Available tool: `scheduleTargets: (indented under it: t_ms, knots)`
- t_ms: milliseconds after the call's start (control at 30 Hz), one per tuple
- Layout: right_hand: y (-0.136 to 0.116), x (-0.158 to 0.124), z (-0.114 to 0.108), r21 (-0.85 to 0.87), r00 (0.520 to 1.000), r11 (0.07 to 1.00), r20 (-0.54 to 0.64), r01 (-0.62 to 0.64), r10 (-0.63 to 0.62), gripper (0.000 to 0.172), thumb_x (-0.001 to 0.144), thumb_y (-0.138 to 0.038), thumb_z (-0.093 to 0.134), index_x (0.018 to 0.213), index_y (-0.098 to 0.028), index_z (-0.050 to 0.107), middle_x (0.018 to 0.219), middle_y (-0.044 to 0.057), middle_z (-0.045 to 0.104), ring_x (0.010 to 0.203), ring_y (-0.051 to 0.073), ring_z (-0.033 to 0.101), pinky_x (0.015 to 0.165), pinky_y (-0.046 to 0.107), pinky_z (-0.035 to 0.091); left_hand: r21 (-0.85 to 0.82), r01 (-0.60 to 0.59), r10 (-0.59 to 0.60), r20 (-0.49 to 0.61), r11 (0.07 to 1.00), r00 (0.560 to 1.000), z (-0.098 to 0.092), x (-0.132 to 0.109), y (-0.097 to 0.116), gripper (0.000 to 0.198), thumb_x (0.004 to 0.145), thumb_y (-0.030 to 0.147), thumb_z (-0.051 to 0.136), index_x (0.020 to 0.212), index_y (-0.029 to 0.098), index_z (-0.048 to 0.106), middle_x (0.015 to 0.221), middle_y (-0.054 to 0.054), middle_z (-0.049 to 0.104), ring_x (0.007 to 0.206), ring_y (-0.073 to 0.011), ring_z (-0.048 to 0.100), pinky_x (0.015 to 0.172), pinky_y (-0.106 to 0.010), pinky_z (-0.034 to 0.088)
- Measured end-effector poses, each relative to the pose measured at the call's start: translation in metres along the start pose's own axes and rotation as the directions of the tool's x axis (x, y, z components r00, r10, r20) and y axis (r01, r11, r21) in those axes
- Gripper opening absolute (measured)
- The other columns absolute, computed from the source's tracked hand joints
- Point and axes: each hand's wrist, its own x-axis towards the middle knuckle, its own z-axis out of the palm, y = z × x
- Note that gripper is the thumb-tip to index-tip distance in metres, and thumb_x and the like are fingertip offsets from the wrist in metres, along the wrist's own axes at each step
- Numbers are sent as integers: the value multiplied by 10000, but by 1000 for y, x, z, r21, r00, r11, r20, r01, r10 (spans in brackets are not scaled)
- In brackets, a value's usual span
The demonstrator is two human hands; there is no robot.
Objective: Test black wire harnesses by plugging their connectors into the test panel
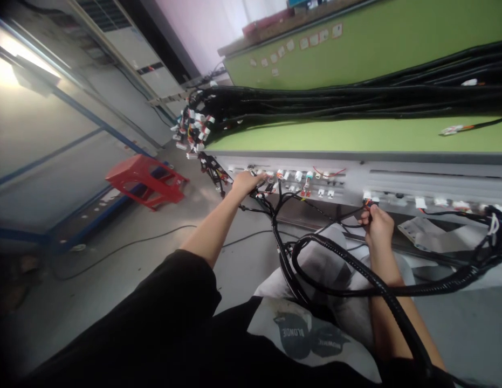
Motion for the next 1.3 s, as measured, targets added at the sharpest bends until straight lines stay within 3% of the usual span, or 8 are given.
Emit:
scheduleTargets:
  t_ms: [200, 500, 600, 700, 800, 933, 1200, 1300]
  knots:
    - [0, -1, 0, 5, 1000, 1000, 3, -6, 6, 181, 722, -299, 676, 637, -148, 623, 471, -9, 537, 361, 70, 405, 373, 211, 456, -163, -6, 38, 197, 987, 980, -9, -9, 1, 724, 657, 738, 540, 949, 89, 673, 855, -158, 690, 807, -300, 657, 721, -336, 499]
    - [3, 2, -4, -6, 1000, 1000, 16, -16, 16, 181, 724, -308, 675, 656, -148, 622, 482, -6, 541, 371, 78, 410, 381, 225, 438, 3, 42, -42, 14, 999, 999, 4, -15, 10, 828, 663, 768, 509, 1088, 69, 640, 1123, -239, 638, 1080, -366, 591, 868, -381, 465]
    - [3, -1, -3, -7, 1000, 1000, 18, 3, -3, 210, 718, -336, 693, 670, -143, 624, 491, -11, 545, 376, 73, 426, 383, 213, 431, 94, 39, -44, 58, 995, 997, -8, -23, 17, 777, 701, 736, 501, 1076, 72, 650, 1114, -247, 640, 1083, -377, 588, 869, -392, 461]
    - [3, -1, -3, -12, 1000, 1000, 17, -7, 7, 231, 714, -353, 702, 698, -133, 631, 491, -18, 546, 375, 64, 424, 376, 197, 430, 215, 11, 0, -52, 977, 999, -28, -37, 35, 652, 754, 648, 507, 1022, 77, 674, 1082, -251, 648, 1064, -389, 589, 874, -431, 449]
    - [3, 2, -4, -36, 999, 999, 36, -37, 39, 283, 703, -399, 712, 726, -130, 629, 490, -35, 542, 375, 51, 421, 385, 187, 447, 118, -114, 120, -42, 986, 992, -35, -48, 57, 574, 818, 588, 430, 906, 89, 699, 893, -214, 688, 915, -330, 642, 797, -383, 471]
    - [5, 4, -4, -56, 997, 997, 62, -49, 52, 301, 712, -434, 694, 694, -151, 593, 477, -56, 536, 361, 46, 402, 397, 196, 452, -207, -130, 177, 226, 970, 958, -18, -52, 73, 469, 803, 498, 448, 656, 105, 658, 505, -109, 577, 510, -196, 571, 522, -265, 419]
    - [21, 17, -7, -278, 993, 954, 35, 114, -109, 289, 821, -383, 548, 620, -177, 564, 543, -33, 586, 456, 63, 486, 498, 187, 389, -536, -5, 48, 66, 844, 997, 23, -51, 74, 152, 736, 254, 502, 673, 146, 588, 572, -19, 584, 459, -106, 453, 450, -200, 360]
    - [14, 12, -13, -381, 983, 906, 95, 184, -159, 311, 855, -370, 504, 629, -177, 595, 561, -29, 593, 514, 67, 509, 567, 184, 397, -296, -85, 96, 23, 952, 995, 14, -68, 76, 232, 810, 328, 443, 773, 163, 602, 762, -54, 674, 677, -190, 607, 606, -285, 480]
